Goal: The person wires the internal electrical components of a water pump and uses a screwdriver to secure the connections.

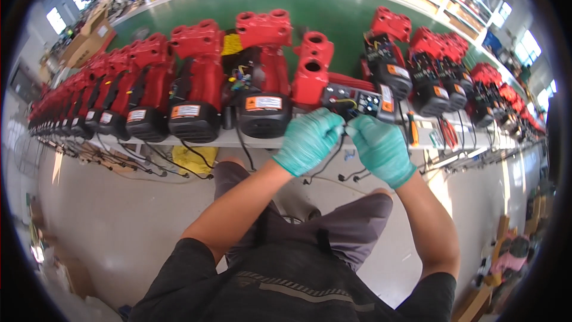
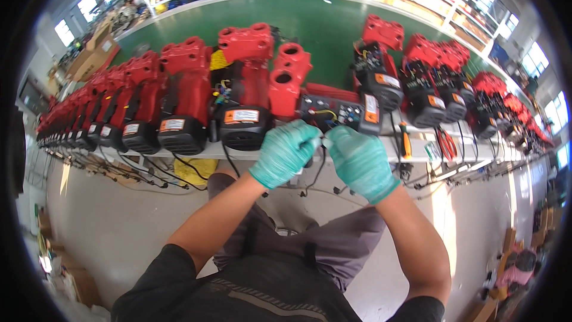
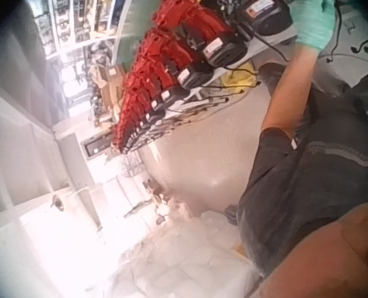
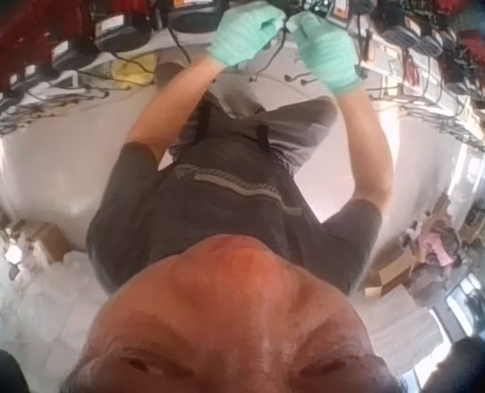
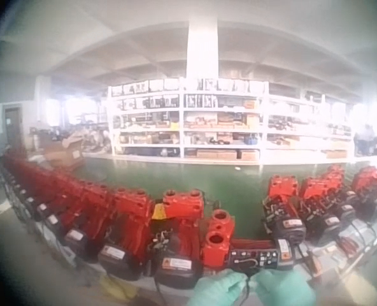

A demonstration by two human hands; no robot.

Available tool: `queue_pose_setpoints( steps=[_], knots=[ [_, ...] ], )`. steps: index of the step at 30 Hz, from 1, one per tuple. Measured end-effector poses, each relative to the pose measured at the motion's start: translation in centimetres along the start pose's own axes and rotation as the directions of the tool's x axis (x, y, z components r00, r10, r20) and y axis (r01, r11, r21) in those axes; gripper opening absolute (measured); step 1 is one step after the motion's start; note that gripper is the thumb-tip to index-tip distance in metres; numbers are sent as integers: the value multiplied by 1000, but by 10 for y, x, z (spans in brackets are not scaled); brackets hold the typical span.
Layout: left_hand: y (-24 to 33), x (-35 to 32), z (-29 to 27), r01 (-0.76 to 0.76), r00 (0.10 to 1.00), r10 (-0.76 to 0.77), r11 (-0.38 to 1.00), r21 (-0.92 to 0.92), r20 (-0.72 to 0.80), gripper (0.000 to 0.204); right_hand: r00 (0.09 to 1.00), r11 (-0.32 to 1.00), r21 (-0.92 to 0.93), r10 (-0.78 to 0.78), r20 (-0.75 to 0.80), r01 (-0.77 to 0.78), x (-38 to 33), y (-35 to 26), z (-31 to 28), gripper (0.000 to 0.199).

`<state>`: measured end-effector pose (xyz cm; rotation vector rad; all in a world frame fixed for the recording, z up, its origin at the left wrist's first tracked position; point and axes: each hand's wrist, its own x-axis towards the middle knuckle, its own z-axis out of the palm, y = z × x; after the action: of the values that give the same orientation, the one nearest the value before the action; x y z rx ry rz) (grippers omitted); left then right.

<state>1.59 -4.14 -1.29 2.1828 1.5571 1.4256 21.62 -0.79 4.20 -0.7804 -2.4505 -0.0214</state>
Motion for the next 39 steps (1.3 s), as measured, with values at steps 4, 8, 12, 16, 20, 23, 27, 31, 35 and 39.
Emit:
queue_pose_setpoints(
  steps=[4, 8, 12, 16, 20, 23, 27, 31, 35, 39],
  knots=[
    [0, -9, 3, -60, 995, 65, 996, 68, -77, 13, 559, 134, 614, 593, 579, -778, 5, -21, -3, 15],
    [-9, -10, 2, -88, 994, 96, 989, 118, -61, 12, 462, 49, 536, 577, 673, -843, 23, -25, -19, 18],
    [-10, -9, 10, -180, 967, 197, 977, 114, -160, 14, 864, 756, 418, 443, 240, -504, 65, -8, -52, 18],
    [-12, -15, 9, -106, 984, 124, 985, 136, -126, 18, 925, 885, 289, 308, 223, -365, 187, 14, -42, 19],
    [-7, -24, 19, -147, 962, 154, 988, 49, -226, 31, 821, 858, 284, 238, 518, -428, 285, 67, 23, 29],
    [-3, -31, 30, -99, 993, 96, 995, -34, -67, 39, 842, 912, 389, -105, 530, -131, 320, 104, 96, 31],
    [-3, -26, 11, -19, 997, 25, 997, -75, 77, 34, 326, 146, 302, 180, 928, -942, 372, 49, 147, 28],
    [-5, -33, 18, -68, 997, 64, 990, -124, -36, 34, 272, 371, 177, 219, 937, -911, 394, 23, 171, 31],
    [-2, -25, 16, -30, 971, 78, 978, -205, 227, 36, 666, 858, 494, -451, 594, 141, 391, 106, 239, 15],
    [-7, -33, 18, -31, 983, 75, 968, -247, 169, 43, 540, 659, 497, -160, 827, -565, 384, 61, 203, 11]
  ],
)
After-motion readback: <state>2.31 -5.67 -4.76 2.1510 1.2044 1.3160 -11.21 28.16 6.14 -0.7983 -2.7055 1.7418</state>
